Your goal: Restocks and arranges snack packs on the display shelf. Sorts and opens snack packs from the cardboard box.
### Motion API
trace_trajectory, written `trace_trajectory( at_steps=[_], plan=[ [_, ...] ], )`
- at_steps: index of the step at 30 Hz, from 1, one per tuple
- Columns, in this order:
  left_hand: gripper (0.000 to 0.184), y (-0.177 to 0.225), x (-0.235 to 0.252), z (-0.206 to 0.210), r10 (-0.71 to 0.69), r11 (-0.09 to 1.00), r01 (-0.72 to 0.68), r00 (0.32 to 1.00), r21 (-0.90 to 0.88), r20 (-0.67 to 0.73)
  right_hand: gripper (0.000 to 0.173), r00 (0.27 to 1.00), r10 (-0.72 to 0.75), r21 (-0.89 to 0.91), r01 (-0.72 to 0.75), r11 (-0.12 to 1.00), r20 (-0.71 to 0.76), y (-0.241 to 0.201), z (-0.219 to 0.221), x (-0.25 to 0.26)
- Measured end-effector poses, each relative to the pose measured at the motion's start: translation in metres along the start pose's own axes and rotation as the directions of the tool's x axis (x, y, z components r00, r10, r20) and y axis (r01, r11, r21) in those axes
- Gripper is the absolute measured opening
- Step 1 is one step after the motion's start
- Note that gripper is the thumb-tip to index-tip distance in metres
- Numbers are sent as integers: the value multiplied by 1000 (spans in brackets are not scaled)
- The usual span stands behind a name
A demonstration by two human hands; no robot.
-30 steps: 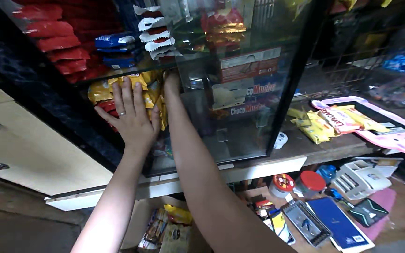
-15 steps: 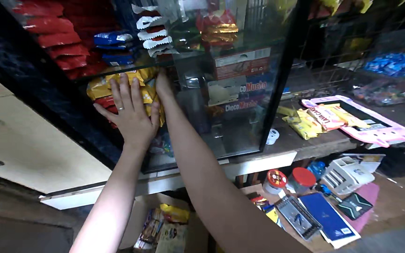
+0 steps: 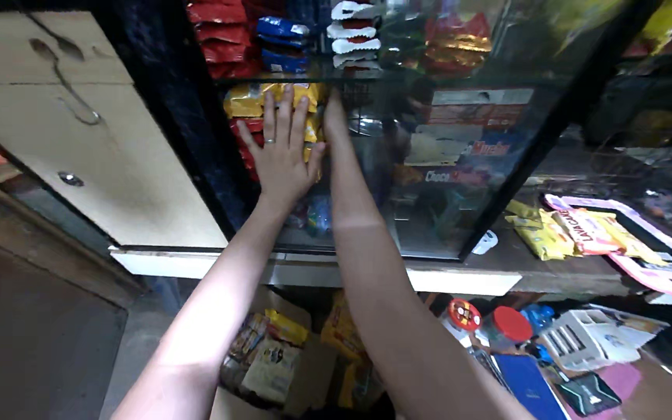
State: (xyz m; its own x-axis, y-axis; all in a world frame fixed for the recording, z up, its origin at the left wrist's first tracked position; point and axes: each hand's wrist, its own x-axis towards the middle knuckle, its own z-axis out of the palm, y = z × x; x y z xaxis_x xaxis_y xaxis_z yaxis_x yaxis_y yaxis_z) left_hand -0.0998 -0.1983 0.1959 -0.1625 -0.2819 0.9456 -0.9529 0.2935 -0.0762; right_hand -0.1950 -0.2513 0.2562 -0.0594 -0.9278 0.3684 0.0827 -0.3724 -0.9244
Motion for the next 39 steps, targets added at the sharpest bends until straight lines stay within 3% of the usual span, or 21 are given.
trace_trajectory(
  at_steps=[4,11,15,22,25,29,34,39],
  plan=[
    [62,-4,0,9,24,1000,-24,997,4,-71,53,993,-101,125,93,988,55,17,13,10],
    [59,-2,1,10,20,1000,-20,997,5,-74,60,998,-38,11,39,999,-54,16,19,4],
    [60,-3,1,9,22,1000,-21,997,15,-73,57,998,-51,191,42,981,40,19,21,4],
    [60,-3,1,11,23,1000,-23,997,-9,-68,60,990,-92,200,70,977,103,20,10,1],
    [64,-1,2,8,19,999,-20,999,-41,-46,60,993,-101,224,87,971,52,13,1,-16],
    [65,2,2,2,-1,998,1,1000,-69,-3,62,992,-108,121,116,986,-71,-5,-19,-63],
    [67,4,2,-4,2,995,-3,1000,-95,-12,62,951,-308,-265,304,915,27,11,-33,-113],
    [70,7,-5,-9,-11,997,5,997,-76,-71,65,950,-303,-188,311,932,72,12,-42,-121]
  ],
)
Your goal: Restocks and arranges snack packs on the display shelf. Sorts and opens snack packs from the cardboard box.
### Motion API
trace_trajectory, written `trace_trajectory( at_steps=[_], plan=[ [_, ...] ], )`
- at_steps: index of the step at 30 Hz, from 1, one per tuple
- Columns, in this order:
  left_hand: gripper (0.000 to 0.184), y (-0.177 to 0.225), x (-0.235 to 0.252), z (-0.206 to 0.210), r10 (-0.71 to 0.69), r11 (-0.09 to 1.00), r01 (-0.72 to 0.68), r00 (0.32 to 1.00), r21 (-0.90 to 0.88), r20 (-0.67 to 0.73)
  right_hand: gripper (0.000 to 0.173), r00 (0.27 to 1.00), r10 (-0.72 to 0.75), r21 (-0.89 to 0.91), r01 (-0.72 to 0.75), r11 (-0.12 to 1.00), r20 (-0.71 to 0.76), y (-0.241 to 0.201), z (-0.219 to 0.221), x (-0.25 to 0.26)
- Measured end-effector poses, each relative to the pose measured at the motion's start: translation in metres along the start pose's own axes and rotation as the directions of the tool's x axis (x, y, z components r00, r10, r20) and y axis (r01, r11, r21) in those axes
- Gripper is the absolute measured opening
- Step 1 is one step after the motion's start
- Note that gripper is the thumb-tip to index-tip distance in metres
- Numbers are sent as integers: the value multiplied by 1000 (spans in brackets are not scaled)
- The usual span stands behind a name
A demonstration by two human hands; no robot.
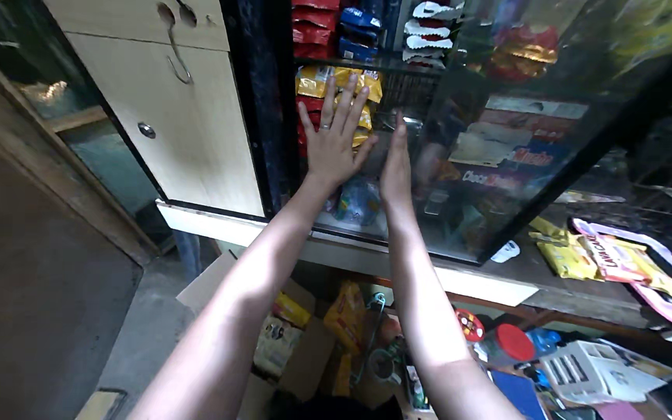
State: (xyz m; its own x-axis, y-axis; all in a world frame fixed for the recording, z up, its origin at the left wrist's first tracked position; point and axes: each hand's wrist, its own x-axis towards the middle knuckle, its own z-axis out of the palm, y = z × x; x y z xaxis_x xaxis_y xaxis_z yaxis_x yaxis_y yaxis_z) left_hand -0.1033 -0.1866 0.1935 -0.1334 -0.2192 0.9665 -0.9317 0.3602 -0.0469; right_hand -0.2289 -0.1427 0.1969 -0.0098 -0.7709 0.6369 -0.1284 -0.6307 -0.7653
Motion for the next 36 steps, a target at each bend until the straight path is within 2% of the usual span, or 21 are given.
trace_trajectory(
  at_steps=[3,8,10,14,17,20,22,24,25,26,28,30,31,33,35,36],
  plan=[
    [70,-1,-2,-1,-50,999,50,999,-8,-11,64,1000,-8,67,8,998,4,-2,-2,6],
    [72,-11,-5,-3,-113,993,114,992,-15,60,66,995,-75,94,68,993,71,0,-4,-6],
    [73,-11,-5,-3,-96,995,97,995,-39,31,74,988,-127,103,118,988,85,2,-5,-13],
    [79,-14,-9,-16,-30,993,19,996,-117,-88,97,937,-331,111,320,941,108,6,-13,-35],
    [83,-26,-30,-43,-10,986,-15,988,-163,-154,84,890,-435,181,409,894,135,11,-15,-59],
    [78,-47,-75,-83,-66,979,38,989,-202,-132,62,851,-447,199,405,893,276,29,-7,-84],
    [70,-65,-126,-111,-141,982,130,987,-137,-74,54,814,-384,168,345,923,437,47,8,-106],
    [64,-80,-193,-141,-315,947,317,948,-55,54,43,770,-244,128,209,969,590,62,32,-132],
    [64,-83,-230,-158,-438,894,446,887,-31,145,36,734,-152,79,132,988,662,69,46,-146],
    [69,-84,-267,-175,-565,815,580,794,-2,223,32,686,-49,14,56,998,726,75,60,-159],
    [69,-82,-344,-206,-766,611,787,559,88,318,29,543,151,-128,-81,989,826,88,92,-184],
    [68,-69,-407,-240,-879,390,895,292,217,376,32,366,335,-286,-183,941,868,105,127,-207],
    [66,-59,-429,-258,-899,290,911,155,292,410,34,258,423,-374,-220,901,869,117,145,-220],
    [64,-41,-464,-290,-877,187,891,-38,413,479,36,92,559,-522,-262,812,824,147,181,-252],
    [60,-29,-490,-317,-825,124,876,-169,466,539,38,-61,678,-658,-322,681,732,186,211,-295],
    [58,-28,-502,-327,-804,100,870,-215,483,555,38,-108,717,-701,-350,621,689,209,222,-320]
  ],
)
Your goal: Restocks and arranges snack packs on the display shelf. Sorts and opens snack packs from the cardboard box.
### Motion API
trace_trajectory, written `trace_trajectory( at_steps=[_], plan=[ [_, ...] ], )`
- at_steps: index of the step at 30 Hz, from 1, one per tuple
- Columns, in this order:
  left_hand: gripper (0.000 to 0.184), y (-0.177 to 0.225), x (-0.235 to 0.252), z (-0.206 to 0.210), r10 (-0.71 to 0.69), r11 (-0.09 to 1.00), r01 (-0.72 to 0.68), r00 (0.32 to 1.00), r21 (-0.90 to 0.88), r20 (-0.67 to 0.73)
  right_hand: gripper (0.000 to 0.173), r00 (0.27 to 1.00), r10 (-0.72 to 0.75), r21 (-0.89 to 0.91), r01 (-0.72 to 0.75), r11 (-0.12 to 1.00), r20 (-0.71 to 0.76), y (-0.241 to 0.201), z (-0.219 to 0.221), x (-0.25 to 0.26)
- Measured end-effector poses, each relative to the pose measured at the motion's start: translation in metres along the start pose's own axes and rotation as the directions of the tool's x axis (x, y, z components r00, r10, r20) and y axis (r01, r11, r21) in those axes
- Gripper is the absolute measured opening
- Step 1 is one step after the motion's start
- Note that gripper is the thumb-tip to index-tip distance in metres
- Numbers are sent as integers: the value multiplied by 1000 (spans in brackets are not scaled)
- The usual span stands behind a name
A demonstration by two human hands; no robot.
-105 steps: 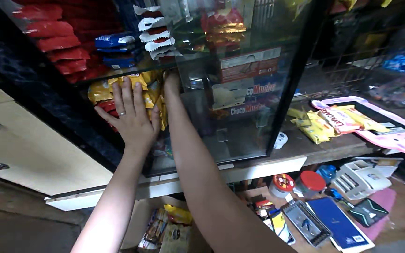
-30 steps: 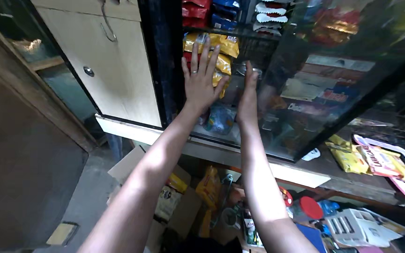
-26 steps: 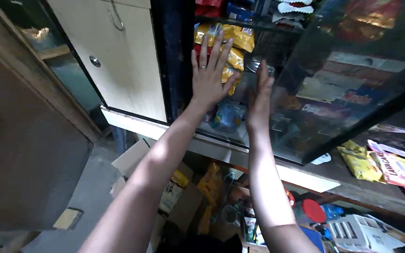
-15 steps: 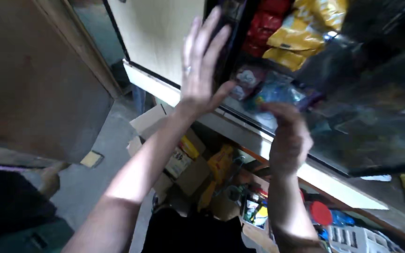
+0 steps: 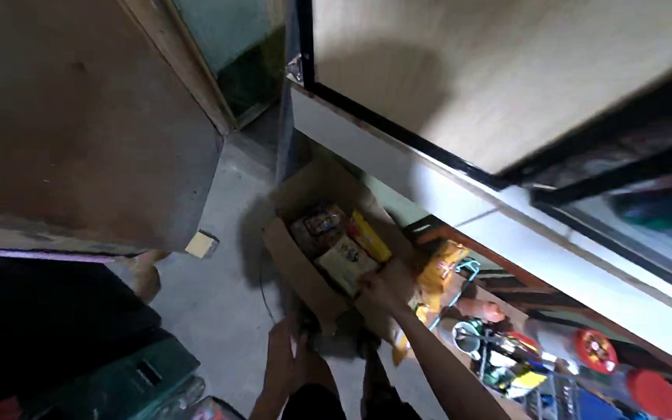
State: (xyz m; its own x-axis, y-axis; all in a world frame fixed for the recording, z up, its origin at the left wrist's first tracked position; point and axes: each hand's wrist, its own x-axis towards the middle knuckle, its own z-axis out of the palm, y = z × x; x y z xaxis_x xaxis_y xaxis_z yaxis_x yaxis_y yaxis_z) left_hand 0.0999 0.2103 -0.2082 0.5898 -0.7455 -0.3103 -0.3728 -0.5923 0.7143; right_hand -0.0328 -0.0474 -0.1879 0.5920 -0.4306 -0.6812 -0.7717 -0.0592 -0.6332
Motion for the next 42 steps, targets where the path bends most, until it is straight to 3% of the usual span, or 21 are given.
trace_trajectory(
  at_steps=[4,8,12,14,17,21,23,24,26,30,34,38,42],
  plan=[
    [56,-49,10,-13,-120,992,113,976,49,181,41,954,299,62,-298,952,3,57,58,87],
    [55,-75,37,-24,-230,973,221,938,63,258,49,828,536,278,-483,830,-162,93,73,145],
    [51,-101,39,-29,-252,968,244,921,65,297,49,831,527,270,-475,838,-175,127,85,203],
    [50,-112,38,-32,-279,960,265,885,91,372,53,769,616,442,-498,746,-173,129,94,215],
    [48,-126,39,-43,-341,939,319,837,125,428,60,616,768,752,-420,509,-175,127,109,218],
    [45,-140,40,-52,-335,942,314,845,122,417,57,588,792,815,-370,445,-165,127,121,220],
    [43,-141,45,-58,-321,947,293,849,133,419,60,614,762,844,-284,455,-204,110,122,221],
    [43,-142,49,-60,-317,948,284,851,142,419,60,646,722,819,-260,512,-247,99,121,222],
    [42,-146,59,-64,-293,956,253,866,150,406,58,710,626,713,-252,654,-322,64,116,222],
    [37,-142,100,-76,-194,977,153,930,151,312,54,761,495,458,-293,839,-420,-17,105,210],
    [37,-127,153,-98,-90,991,74,986,110,143,52,808,250,267,-120,956,-533,-77,99,170],
    [40,-116,190,-114,-144,984,139,989,-114,-39,44,822,58,296,137,945,-567,-116,103,110],
    [53,-100,200,-125,-463,783,398,886,-478,-21,45,913,-20,542,258,800,-407,-123,109,75]
  ],
)
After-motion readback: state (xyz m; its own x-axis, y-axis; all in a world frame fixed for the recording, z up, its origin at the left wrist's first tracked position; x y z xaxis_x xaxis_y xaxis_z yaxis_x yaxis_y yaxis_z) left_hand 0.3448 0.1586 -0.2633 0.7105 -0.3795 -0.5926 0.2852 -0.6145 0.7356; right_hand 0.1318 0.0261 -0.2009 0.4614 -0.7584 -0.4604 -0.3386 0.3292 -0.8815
